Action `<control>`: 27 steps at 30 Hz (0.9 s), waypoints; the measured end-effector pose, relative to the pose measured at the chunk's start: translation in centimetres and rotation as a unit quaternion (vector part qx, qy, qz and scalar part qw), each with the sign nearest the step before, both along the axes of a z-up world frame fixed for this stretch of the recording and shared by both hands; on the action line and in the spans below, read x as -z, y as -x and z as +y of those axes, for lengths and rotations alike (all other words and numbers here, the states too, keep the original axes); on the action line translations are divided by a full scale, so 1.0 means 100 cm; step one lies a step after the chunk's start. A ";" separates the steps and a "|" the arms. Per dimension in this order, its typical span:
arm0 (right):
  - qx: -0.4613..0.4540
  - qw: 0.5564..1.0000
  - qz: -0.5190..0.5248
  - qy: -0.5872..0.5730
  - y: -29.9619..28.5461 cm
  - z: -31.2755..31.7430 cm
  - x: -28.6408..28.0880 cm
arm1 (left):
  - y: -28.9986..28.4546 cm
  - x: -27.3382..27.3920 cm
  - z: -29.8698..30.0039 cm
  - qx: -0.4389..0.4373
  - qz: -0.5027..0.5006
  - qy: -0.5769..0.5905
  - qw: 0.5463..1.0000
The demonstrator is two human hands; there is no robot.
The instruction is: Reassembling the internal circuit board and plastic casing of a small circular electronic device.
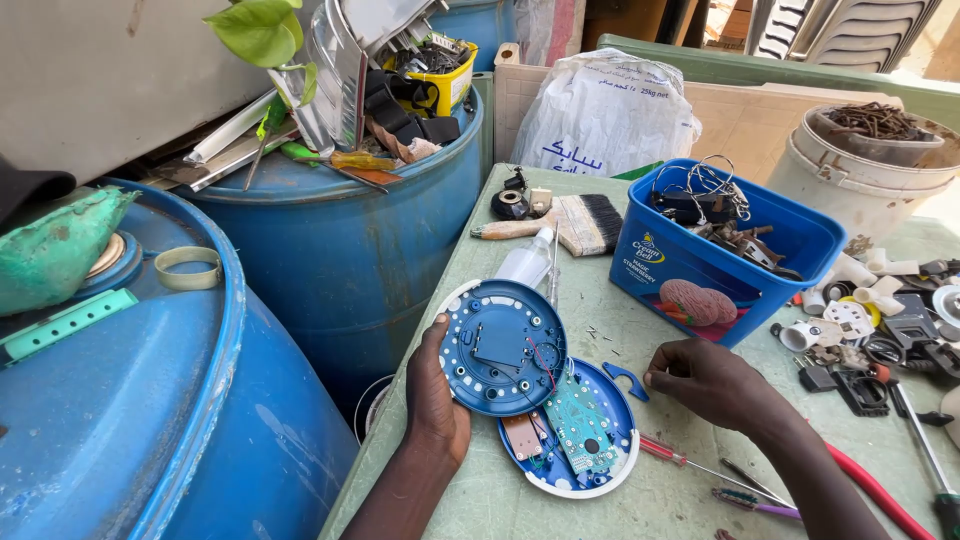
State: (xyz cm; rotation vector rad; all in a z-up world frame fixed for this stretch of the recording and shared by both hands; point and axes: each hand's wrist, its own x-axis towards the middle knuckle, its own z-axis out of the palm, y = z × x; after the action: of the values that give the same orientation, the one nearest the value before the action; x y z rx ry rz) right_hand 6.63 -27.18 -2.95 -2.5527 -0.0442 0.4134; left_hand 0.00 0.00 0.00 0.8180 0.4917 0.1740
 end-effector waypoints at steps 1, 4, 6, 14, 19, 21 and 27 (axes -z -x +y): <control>-0.006 1.000 -0.001 0.001 0.001 0.000 -0.002 | 0.001 -0.001 0.001 -0.004 0.005 0.003 1.000; -0.011 1.000 -0.014 -0.024 0.011 0.002 -0.006 | 0.001 0.000 0.001 -0.005 0.014 0.013 1.000; -0.022 1.000 -0.018 -0.009 0.021 0.012 -0.008 | -0.001 0.004 0.001 -0.014 0.014 0.020 1.000; -0.070 0.994 -0.032 0.081 0.021 0.033 0.008 | -0.005 0.012 0.005 -0.035 0.007 0.029 0.999; -0.052 0.988 0.019 -0.145 0.020 0.015 0.024 | -0.004 0.015 0.009 -0.049 -0.010 0.038 0.998; -0.051 0.991 0.019 -0.123 0.021 0.012 0.025 | -0.002 0.014 0.009 -0.049 0.000 0.035 0.998; -0.097 0.993 0.025 -0.063 0.032 0.002 0.008 | 0.028 0.007 0.004 -0.063 0.033 0.040 0.997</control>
State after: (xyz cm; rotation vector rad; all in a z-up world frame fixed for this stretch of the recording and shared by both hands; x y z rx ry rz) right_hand 3.39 -26.97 -3.77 -2.4197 -0.2925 0.5323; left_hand -2.81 0.42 -0.73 0.7171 0.6102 0.2429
